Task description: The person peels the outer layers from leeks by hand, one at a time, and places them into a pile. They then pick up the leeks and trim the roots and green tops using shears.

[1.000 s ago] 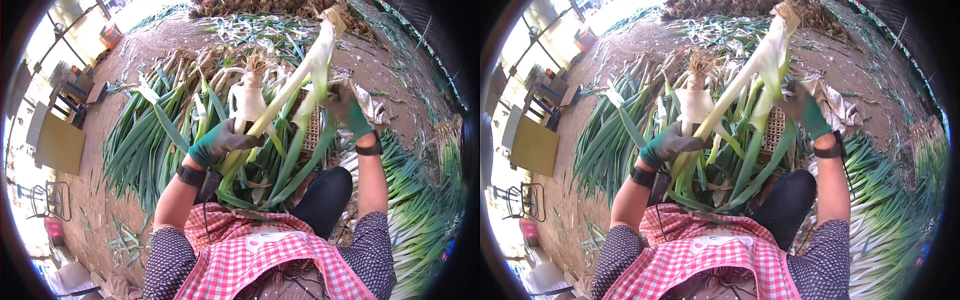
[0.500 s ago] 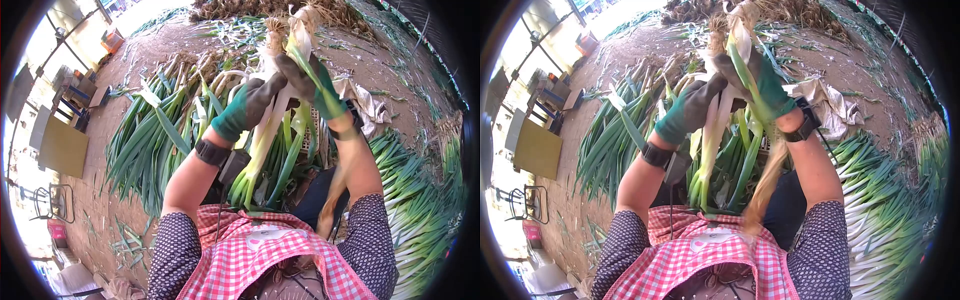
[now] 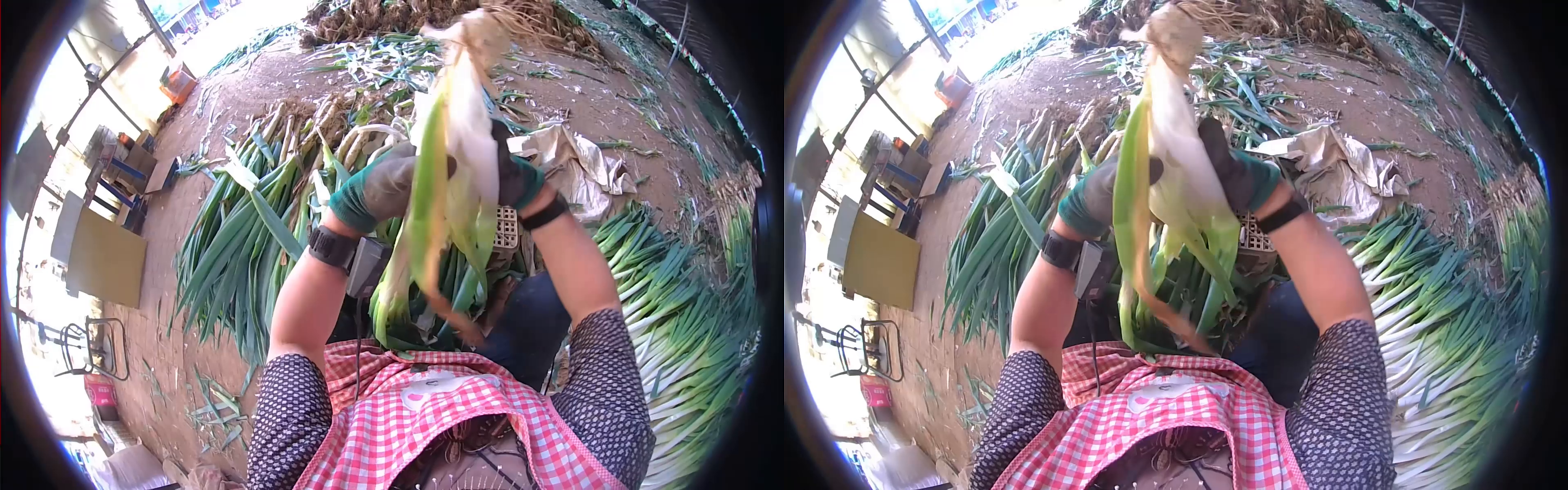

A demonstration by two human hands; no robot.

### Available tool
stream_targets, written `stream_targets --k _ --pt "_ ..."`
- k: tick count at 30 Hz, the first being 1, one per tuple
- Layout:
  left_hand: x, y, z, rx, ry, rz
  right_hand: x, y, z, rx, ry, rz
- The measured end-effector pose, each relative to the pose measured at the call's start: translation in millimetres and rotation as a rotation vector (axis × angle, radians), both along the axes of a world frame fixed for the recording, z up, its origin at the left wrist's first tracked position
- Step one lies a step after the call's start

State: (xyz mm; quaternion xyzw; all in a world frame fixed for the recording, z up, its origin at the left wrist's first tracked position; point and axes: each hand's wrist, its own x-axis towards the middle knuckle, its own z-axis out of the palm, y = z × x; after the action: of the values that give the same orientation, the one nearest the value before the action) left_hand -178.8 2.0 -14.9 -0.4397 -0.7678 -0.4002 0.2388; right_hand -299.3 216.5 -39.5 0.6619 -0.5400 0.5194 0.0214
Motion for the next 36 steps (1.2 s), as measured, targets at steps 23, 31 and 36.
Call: stream_targets --k 23,31,36 --pt "7.5 -25.7 -60.0 0.468 -0.894 -0.221 -193.3 321.7 213.9 0.071 -0.334 -1.671" --pt "-37.6 77.9 -43.6 0.562 -0.797 0.543 -31.1 137.8 121.2 0.396 -0.376 -0.881" --pt "-38.4 104.5 -54.1 0.178 -0.513 0.869 4.5 32.1 36.7 0.463 -0.78 -0.479"
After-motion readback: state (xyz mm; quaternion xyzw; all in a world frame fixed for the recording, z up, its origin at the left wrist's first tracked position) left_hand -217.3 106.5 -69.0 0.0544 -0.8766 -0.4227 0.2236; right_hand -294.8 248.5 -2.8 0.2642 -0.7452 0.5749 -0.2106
